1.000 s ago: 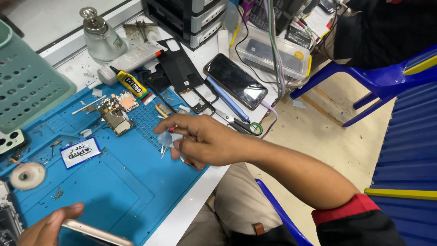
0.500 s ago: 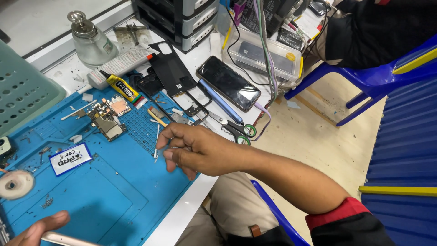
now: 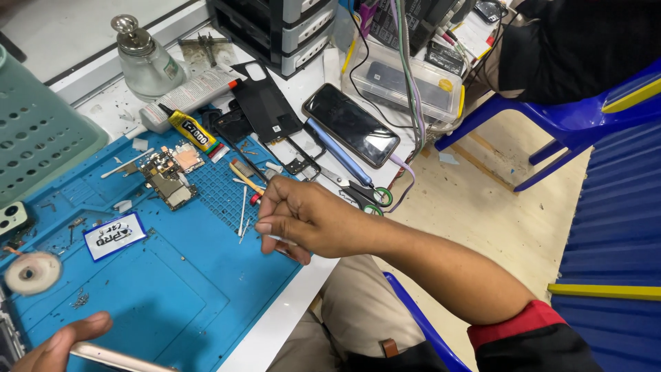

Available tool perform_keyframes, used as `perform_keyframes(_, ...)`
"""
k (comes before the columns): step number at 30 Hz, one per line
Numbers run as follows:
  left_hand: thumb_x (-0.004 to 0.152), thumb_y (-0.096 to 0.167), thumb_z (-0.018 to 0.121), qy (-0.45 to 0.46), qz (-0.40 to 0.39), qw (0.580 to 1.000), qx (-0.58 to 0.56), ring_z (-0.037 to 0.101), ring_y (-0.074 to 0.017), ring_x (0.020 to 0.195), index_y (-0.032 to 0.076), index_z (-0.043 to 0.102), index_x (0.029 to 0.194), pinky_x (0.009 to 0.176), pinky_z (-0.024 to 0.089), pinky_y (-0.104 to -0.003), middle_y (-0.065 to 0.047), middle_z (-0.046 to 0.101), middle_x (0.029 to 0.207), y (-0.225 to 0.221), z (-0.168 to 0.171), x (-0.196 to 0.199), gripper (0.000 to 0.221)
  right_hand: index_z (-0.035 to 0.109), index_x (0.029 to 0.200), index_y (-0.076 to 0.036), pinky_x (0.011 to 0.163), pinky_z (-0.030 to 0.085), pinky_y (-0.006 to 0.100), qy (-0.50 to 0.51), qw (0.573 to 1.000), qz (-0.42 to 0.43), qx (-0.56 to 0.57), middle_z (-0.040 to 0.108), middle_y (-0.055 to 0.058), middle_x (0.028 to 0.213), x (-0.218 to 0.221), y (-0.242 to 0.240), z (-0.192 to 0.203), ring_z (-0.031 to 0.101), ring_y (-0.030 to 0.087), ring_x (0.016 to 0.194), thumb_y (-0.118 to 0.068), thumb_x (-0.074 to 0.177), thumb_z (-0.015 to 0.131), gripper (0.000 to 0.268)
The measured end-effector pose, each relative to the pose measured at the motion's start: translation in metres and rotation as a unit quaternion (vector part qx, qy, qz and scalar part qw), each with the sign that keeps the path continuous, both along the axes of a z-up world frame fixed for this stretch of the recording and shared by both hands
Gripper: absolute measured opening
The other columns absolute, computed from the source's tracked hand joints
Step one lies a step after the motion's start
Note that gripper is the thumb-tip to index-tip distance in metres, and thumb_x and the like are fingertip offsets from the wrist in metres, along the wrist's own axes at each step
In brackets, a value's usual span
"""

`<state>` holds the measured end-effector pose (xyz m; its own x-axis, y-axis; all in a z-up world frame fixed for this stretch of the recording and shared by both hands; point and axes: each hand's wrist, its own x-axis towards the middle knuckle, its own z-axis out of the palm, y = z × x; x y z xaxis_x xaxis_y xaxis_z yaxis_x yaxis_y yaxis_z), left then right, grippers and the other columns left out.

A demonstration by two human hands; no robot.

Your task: Testing the functionality of a smartphone screen and charging port at a repair station

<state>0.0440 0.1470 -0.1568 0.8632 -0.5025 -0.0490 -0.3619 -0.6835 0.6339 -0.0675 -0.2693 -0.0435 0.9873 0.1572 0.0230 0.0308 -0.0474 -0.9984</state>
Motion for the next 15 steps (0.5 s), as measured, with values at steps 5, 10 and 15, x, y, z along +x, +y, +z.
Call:
perform_keyframes(5,0.071,0.062,0.050,-0.180,-0.148,0.966,-0.115,0.062,-0.0427,0.128,0.006,0.026,0.163,0.107,0.058,-0.056,-0.024,0.057,0.143,-0.017,-0.008,-0.039,0.110,0.046,0.102,-0.003,0.050,0.055,0.029,0.055,0.998,-0.002,0.016,0.075,0.016,0.085,0.000,0.001,0.003,0.060,0.016,0.045,-0.013,0.103,0.057,0.015)
perform_keyframes(10,0.074,0.042,0.064,-0.211,-0.017,0.973,-0.093,0.056,-0.0459,0.139,-0.007,0.044,0.152,0.123,0.041,-0.055,-0.024,0.063,0.139,-0.071,0.068,-0.084,0.094,0.046,0.102,-0.004,0.046,0.056,0.029,0.053,0.998,-0.011,0.028,0.075,0.017,0.085,0.002,-0.001,0.001,0.064,0.020,0.047,-0.014,0.103,0.058,0.016)
perform_keyframes(15,0.080,0.028,0.066,-0.227,0.027,0.963,-0.142,0.060,-0.0410,0.130,-0.006,0.042,0.152,0.117,0.044,-0.051,-0.024,0.066,0.136,-0.100,0.105,-0.107,0.084,0.046,0.103,-0.004,0.041,0.052,0.028,0.059,0.998,-0.022,-0.004,0.077,0.015,0.085,0.005,-0.002,0.003,0.062,0.017,0.043,-0.015,0.102,0.058,0.016)
